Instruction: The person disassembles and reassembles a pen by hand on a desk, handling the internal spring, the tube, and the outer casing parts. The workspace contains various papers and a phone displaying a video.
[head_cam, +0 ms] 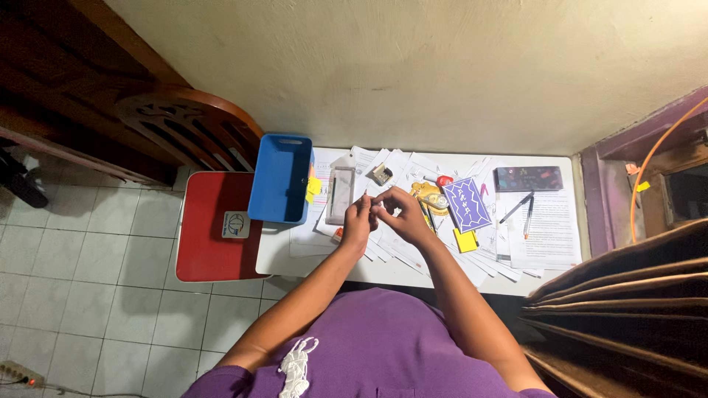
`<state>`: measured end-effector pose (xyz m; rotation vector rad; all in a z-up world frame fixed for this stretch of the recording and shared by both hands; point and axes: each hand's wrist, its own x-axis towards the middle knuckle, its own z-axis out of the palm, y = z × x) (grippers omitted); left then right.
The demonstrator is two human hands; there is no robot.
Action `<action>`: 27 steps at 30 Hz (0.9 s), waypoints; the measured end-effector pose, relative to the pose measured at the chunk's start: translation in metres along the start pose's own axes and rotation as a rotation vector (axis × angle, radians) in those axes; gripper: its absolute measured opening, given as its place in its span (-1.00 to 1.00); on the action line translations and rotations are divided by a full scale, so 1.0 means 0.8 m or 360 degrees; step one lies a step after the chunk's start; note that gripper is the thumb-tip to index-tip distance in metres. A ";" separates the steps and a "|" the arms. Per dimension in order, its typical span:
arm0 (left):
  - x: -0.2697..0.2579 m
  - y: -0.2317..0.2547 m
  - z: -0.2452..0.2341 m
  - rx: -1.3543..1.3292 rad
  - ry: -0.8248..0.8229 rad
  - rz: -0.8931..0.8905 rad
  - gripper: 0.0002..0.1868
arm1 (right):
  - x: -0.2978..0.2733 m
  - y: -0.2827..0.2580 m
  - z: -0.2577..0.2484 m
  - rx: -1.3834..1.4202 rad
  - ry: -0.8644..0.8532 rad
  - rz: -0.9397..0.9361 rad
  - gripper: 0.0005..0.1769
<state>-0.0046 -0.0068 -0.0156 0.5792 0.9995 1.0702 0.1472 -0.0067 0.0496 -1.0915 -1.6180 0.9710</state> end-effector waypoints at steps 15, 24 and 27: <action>-0.042 0.038 0.016 0.0244 -0.0468 0.0104 -0.69 | -0.009 0.002 -0.001 0.0298 -0.0074 0.0303 -0.77; -0.040 0.015 0.005 0.0241 -0.0366 0.0194 -0.60 | -0.017 0.018 0.013 0.0639 -0.0071 0.0282 -0.70; -0.033 0.000 0.000 0.0184 -0.0299 0.0185 -0.63 | -0.021 0.027 0.020 0.0527 -0.0055 0.0209 -0.70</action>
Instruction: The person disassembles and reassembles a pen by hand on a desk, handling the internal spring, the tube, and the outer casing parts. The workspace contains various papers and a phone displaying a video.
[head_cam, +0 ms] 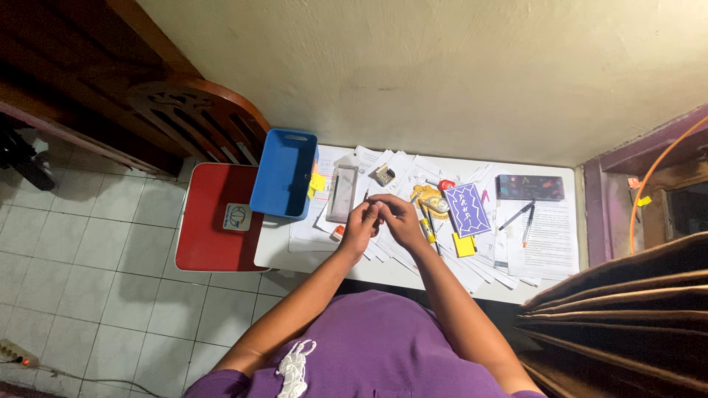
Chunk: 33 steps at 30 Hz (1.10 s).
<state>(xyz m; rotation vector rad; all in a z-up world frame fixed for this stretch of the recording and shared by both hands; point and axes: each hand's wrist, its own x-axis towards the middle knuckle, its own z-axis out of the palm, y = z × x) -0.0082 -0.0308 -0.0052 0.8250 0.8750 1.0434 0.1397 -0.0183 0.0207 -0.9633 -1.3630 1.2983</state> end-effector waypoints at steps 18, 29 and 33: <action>0.022 -0.010 0.011 -0.0027 0.0263 -0.0023 -0.58 | -0.002 -0.026 -0.008 -0.0185 0.0001 -0.0008 -0.65; 0.014 0.019 0.019 -0.0039 -0.0047 -0.0140 -0.75 | -0.001 -0.013 -0.014 -0.0007 0.0053 -0.0125 -0.59; 0.014 0.027 0.019 0.0000 -0.0138 -0.0147 -0.79 | 0.000 -0.015 -0.015 -0.0125 0.0106 -0.0092 -0.64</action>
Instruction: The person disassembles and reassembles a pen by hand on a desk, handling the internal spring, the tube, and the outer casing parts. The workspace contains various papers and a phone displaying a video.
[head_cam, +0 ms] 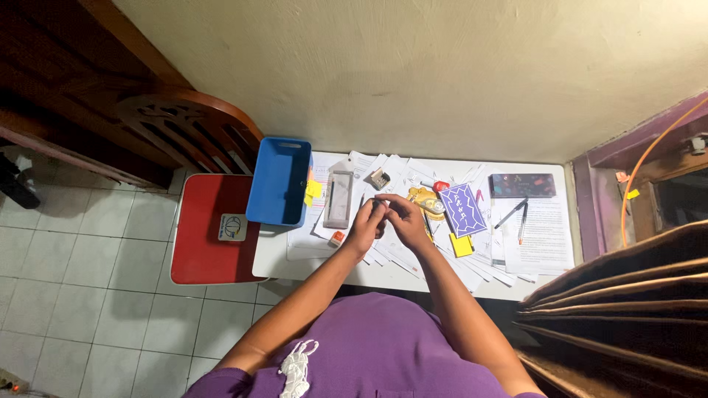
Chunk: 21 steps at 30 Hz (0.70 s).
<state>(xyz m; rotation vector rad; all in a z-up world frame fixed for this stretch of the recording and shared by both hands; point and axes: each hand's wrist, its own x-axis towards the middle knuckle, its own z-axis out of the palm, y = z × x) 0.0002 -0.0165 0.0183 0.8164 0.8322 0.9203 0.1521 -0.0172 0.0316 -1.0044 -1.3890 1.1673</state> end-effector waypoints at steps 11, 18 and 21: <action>0.015 -0.029 -0.024 -0.0005 0.0293 0.0099 -0.58 | 0.001 -0.033 0.016 -0.0342 -0.0086 0.0009 -0.62; 0.015 -0.032 -0.030 0.0005 0.0396 0.0057 -0.45 | 0.000 -0.040 0.022 -0.0431 -0.0134 0.0029 -0.61; 0.012 -0.031 -0.028 0.0013 0.0290 0.0025 -0.49 | 0.000 -0.032 0.019 -0.0475 -0.0129 -0.0017 -0.58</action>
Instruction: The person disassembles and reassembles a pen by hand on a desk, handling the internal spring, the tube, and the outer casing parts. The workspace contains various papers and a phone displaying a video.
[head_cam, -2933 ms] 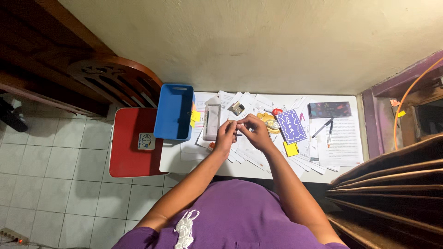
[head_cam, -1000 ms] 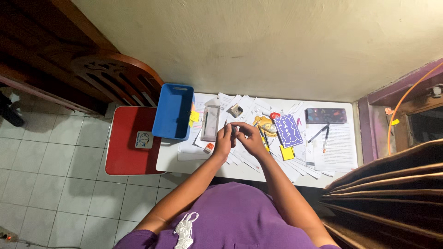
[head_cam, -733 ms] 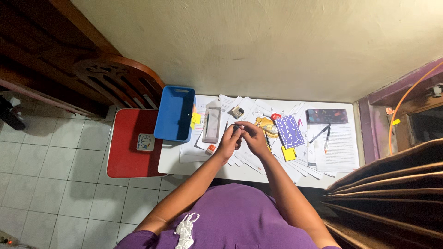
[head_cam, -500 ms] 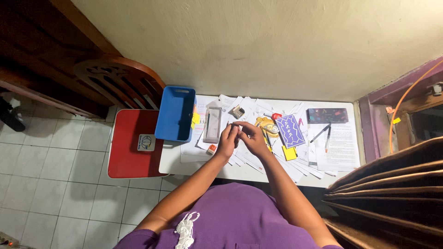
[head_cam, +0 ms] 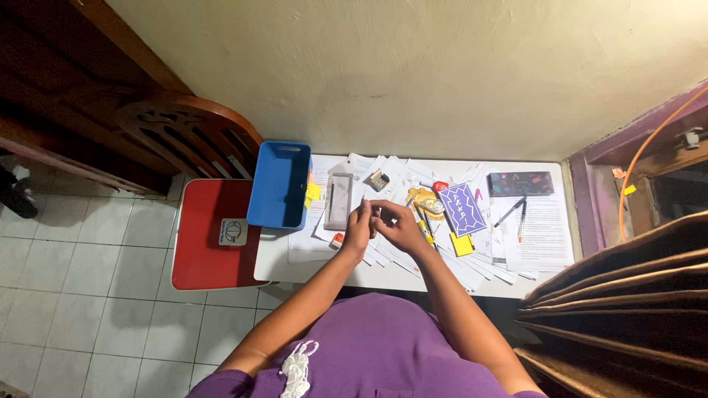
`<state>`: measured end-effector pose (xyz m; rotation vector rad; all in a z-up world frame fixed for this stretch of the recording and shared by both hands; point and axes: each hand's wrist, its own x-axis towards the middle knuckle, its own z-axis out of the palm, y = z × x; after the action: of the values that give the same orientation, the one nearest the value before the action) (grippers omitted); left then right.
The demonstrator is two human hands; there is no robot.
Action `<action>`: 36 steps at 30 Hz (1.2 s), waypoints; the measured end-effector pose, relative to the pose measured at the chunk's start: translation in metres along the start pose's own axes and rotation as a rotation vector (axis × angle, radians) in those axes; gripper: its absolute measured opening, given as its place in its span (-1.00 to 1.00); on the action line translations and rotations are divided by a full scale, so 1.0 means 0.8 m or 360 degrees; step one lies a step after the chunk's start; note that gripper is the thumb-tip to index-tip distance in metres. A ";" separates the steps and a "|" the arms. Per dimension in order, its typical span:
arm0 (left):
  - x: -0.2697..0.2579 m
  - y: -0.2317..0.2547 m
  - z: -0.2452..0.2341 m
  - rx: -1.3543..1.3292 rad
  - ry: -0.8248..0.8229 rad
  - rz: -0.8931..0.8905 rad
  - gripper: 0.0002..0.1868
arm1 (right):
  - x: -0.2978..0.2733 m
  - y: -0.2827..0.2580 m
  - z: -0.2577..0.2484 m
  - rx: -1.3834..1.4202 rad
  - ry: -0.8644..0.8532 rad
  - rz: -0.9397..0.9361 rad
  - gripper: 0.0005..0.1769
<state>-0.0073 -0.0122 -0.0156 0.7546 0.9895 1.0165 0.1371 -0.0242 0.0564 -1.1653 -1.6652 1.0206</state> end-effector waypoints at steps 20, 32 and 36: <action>-0.024 0.037 0.022 -0.0078 -0.0160 0.0010 -0.71 | -0.006 0.041 0.008 0.0523 0.0165 0.0335 -0.80; -0.017 0.004 0.011 0.0034 -0.0141 -0.0116 -0.81 | -0.001 0.034 0.002 0.0001 0.0364 -0.0083 -0.93; -0.021 0.005 0.013 0.0090 -0.0058 -0.0085 -0.80 | -0.004 0.019 -0.005 -0.0036 0.0323 -0.0087 -0.88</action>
<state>-0.0022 -0.0269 -0.0029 0.7869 1.0054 0.9291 0.1455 -0.0229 0.0432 -1.1901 -1.5424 0.8229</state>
